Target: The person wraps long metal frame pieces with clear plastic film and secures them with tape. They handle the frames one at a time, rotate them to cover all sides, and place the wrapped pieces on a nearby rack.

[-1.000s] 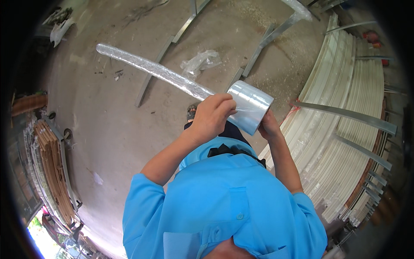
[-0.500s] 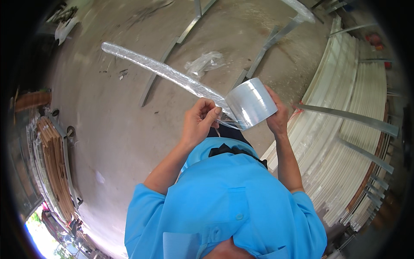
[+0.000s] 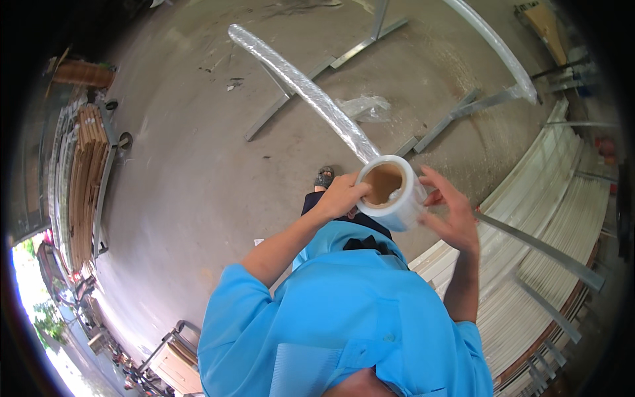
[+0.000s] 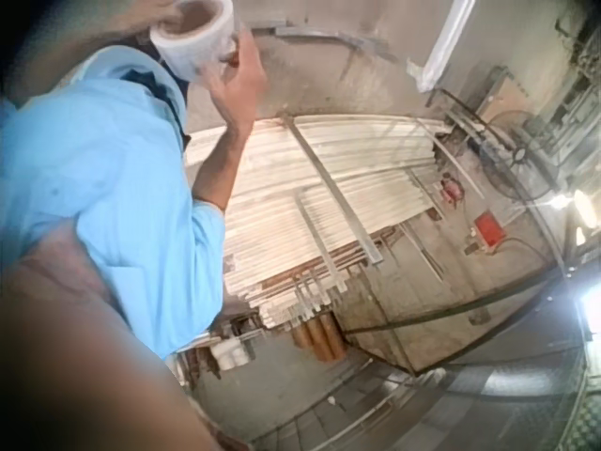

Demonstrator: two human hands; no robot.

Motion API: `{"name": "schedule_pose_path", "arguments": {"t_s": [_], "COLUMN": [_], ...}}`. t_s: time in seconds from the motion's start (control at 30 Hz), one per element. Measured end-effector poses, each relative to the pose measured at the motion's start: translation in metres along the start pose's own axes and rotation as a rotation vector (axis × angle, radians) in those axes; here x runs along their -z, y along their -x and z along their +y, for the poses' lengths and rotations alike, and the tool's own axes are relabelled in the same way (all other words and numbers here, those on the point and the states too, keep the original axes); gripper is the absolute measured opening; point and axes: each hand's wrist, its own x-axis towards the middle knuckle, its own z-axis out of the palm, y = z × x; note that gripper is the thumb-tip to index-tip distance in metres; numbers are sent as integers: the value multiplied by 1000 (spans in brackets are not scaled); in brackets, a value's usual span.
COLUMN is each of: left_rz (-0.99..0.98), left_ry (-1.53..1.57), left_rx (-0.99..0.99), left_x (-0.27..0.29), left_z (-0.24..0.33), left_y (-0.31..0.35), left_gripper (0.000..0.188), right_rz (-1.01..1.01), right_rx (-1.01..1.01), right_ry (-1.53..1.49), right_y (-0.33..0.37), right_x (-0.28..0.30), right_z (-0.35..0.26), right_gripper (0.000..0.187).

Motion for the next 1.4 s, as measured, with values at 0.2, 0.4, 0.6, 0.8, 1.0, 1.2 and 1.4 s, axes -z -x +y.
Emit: {"name": "schedule_pose_path", "arguments": {"t_s": [0.2,0.4,0.6,0.8,1.0,1.2,1.4], "left_rz": [-332,-419,-12,230,395,298,199], "left_ry": [580,800,589,801,851,946,859], "left_rx": [213,80,-158,9,-53,-107,-17], "left_x": [19,44,79,114,132,136,152], "left_z": [-5,-5,-21,-48,-73,-93,-95], "left_y": [1,8,-11,-66,-106,-143,-150], "left_gripper": [29,48,15,16,16,12,18], "right_rz": [-40,387,350,570,487,405,287], "right_rx": [345,445,239,330,263,-260,-535], "right_ry": [327,97,-1052,-225,-330,-1003,-996], "right_y": [-23,-77,-142,-217,-269,-300,-315], "right_x": [-10,-46,-51,-70,-85,-106,-134], "right_z": [18,34,44,59,75,125,163], "right_gripper": [79,47,40,43,36,38,46]}}
